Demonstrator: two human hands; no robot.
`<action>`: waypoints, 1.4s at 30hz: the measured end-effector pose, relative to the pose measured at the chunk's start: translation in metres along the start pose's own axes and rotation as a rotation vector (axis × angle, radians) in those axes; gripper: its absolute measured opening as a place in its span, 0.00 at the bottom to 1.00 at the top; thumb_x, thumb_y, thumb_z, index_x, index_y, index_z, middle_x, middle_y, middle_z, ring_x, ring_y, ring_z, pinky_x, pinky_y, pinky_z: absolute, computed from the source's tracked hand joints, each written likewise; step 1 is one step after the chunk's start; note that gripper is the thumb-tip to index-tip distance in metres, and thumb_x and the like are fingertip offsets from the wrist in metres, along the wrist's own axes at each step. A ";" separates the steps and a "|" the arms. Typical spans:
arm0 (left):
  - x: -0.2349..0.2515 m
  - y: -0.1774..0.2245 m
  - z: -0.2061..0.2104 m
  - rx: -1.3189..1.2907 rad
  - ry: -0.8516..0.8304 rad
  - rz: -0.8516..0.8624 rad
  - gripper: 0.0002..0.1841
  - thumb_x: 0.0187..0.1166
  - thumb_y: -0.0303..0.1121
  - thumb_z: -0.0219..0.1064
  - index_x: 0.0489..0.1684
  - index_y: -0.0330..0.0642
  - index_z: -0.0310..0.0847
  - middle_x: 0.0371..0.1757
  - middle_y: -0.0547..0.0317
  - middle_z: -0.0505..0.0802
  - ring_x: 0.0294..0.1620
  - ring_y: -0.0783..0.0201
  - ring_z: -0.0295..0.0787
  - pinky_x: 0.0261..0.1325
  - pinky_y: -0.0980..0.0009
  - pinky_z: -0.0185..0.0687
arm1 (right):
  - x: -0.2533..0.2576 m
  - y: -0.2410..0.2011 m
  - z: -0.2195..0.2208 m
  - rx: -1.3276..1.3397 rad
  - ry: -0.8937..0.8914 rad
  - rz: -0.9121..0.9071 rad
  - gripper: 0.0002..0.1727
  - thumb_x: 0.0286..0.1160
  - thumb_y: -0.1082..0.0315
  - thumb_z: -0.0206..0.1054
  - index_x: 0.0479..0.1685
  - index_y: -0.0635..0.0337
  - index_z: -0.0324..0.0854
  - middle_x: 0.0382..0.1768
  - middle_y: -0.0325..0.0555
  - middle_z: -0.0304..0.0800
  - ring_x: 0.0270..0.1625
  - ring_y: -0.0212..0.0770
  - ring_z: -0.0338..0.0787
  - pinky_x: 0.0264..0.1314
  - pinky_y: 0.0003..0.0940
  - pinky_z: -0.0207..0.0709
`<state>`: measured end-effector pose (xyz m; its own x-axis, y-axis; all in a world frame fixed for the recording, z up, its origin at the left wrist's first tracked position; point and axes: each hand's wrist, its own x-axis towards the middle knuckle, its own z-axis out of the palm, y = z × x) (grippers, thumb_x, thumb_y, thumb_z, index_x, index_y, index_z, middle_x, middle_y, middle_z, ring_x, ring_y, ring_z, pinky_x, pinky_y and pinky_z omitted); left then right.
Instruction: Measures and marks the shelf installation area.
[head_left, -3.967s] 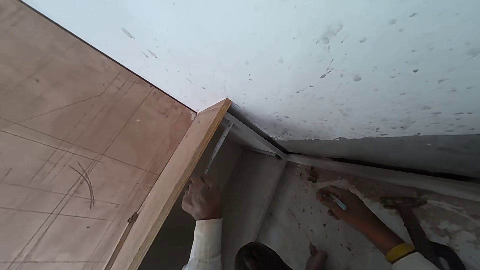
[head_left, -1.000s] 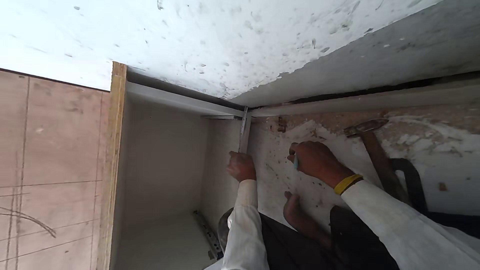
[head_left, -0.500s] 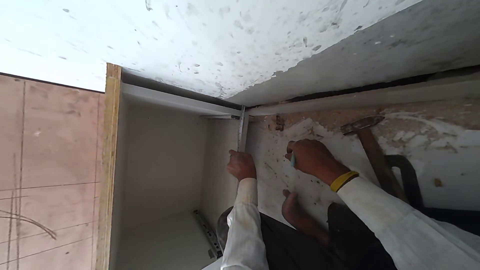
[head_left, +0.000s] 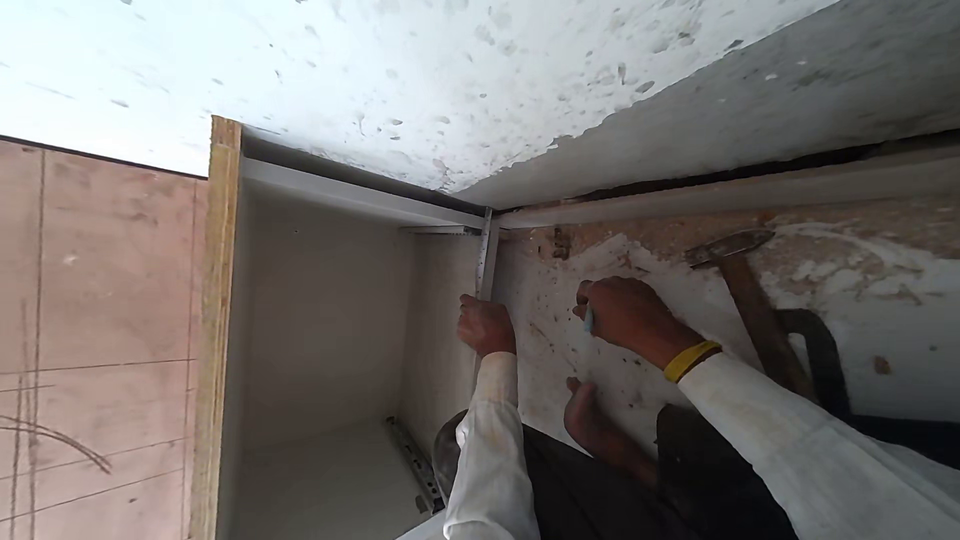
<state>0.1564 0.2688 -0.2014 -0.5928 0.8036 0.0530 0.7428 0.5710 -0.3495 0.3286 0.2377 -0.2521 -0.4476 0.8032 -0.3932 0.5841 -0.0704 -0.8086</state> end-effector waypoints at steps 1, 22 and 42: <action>0.001 0.000 0.001 -0.015 0.003 0.002 0.21 0.88 0.35 0.55 0.73 0.29 0.71 0.60 0.34 0.89 0.65 0.40 0.87 0.67 0.45 0.79 | 0.000 0.000 0.001 -0.001 0.002 -0.003 0.15 0.85 0.57 0.65 0.55 0.59 0.86 0.48 0.55 0.92 0.56 0.56 0.91 0.57 0.52 0.79; 0.012 -0.071 -0.163 -0.092 0.672 -0.101 0.19 0.89 0.34 0.49 0.59 0.29 0.82 0.56 0.33 0.91 0.59 0.36 0.90 0.58 0.39 0.80 | 0.003 0.008 0.006 -0.056 0.016 -0.006 0.19 0.87 0.54 0.62 0.61 0.59 0.86 0.55 0.58 0.92 0.62 0.59 0.89 0.65 0.56 0.78; 0.038 -0.082 -0.165 -0.014 0.782 -0.127 0.20 0.90 0.32 0.46 0.59 0.27 0.81 0.57 0.34 0.91 0.63 0.39 0.89 0.61 0.45 0.80 | 0.004 0.009 0.001 -0.033 0.006 0.012 0.20 0.87 0.54 0.61 0.63 0.59 0.85 0.57 0.58 0.91 0.65 0.58 0.89 0.67 0.55 0.77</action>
<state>0.1243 0.2802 -0.0165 -0.2864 0.6140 0.7355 0.6910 0.6642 -0.2854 0.3311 0.2392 -0.2611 -0.4369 0.8057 -0.4000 0.6114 -0.0601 -0.7890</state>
